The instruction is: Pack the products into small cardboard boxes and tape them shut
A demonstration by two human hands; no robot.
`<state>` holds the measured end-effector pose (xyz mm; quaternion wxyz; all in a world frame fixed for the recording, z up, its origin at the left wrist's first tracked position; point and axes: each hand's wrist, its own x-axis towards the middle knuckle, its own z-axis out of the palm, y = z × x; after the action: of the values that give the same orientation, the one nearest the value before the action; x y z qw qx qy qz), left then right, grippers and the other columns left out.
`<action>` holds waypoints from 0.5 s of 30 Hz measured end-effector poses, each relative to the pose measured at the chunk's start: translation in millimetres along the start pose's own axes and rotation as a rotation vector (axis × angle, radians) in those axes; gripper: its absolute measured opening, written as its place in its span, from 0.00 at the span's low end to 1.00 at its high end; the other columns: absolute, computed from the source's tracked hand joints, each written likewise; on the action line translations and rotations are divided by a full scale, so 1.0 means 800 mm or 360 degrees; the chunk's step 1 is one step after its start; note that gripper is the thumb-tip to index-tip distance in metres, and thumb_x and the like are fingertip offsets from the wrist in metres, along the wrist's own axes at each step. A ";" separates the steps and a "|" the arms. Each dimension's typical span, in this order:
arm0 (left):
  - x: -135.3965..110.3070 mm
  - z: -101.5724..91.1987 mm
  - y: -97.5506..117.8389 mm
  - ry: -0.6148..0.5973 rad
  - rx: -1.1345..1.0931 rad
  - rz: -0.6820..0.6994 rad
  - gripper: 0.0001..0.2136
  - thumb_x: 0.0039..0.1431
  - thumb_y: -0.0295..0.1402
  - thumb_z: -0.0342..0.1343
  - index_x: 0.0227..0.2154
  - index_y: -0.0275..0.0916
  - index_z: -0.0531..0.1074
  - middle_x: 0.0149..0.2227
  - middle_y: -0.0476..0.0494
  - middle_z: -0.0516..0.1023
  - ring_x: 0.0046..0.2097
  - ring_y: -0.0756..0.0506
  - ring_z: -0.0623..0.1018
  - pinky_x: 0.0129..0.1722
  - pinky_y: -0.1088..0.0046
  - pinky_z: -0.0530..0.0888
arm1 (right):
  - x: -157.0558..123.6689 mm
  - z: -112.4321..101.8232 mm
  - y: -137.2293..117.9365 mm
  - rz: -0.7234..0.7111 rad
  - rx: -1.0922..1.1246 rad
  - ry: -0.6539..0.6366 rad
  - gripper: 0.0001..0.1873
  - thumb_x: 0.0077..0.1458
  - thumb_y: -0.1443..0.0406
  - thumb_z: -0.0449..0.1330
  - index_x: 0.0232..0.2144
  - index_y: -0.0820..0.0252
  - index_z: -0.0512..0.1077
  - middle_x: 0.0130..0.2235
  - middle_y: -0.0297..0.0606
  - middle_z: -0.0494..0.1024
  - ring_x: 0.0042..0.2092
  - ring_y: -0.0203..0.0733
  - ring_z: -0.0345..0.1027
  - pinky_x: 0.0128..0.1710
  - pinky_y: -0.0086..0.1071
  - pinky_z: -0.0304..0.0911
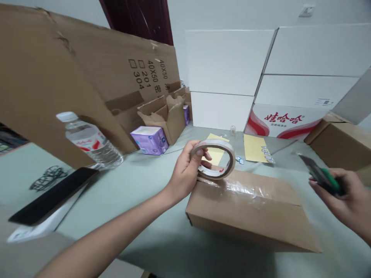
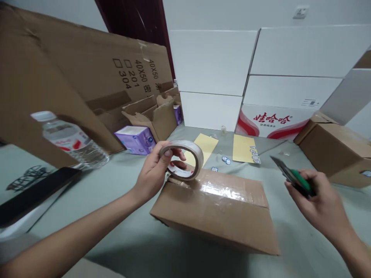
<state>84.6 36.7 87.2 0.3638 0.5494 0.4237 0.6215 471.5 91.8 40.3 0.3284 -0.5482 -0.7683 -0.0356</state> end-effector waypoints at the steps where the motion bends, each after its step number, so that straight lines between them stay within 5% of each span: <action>1: 0.000 0.000 -0.002 -0.0004 -0.0021 -0.0004 0.13 0.67 0.45 0.50 0.40 0.41 0.66 0.34 0.51 0.72 0.31 0.50 0.77 0.33 0.74 0.74 | 0.005 -0.013 -0.018 -0.0130 0.0021 0.0068 0.13 0.61 0.58 0.57 0.47 0.51 0.63 0.43 0.46 0.76 0.38 0.52 0.74 0.35 0.41 0.68; 5: 0.000 0.002 -0.003 0.0018 -0.0013 -0.0001 0.12 0.68 0.44 0.49 0.39 0.40 0.66 0.34 0.51 0.71 0.30 0.51 0.77 0.31 0.75 0.74 | 0.038 -0.035 -0.097 -0.1145 -0.0103 0.0086 0.11 0.62 0.67 0.52 0.46 0.52 0.68 0.36 0.40 0.77 0.35 0.47 0.71 0.39 0.41 0.65; 7: 0.000 0.003 0.000 0.0032 0.0021 0.0016 0.12 0.68 0.43 0.49 0.38 0.40 0.66 0.33 0.51 0.71 0.30 0.52 0.76 0.32 0.76 0.74 | 0.058 -0.029 -0.125 -0.1427 -0.0173 0.0070 0.12 0.63 0.69 0.51 0.45 0.54 0.69 0.32 0.38 0.76 0.32 0.45 0.70 0.39 0.41 0.64; 15: 0.006 0.000 0.005 -0.0035 -0.0082 -0.0012 0.17 0.63 0.49 0.53 0.36 0.38 0.69 0.33 0.48 0.71 0.35 0.49 0.74 0.31 0.77 0.77 | 0.088 0.004 -0.151 -0.1512 -0.0446 -0.0026 0.16 0.65 0.71 0.47 0.43 0.57 0.74 0.31 0.39 0.76 0.30 0.43 0.67 0.39 0.40 0.61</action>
<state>83.8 39.7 92.7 0.3848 0.5450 0.4057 0.6248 353.0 102.9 113.1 0.1928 -0.1766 -0.9237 -0.2800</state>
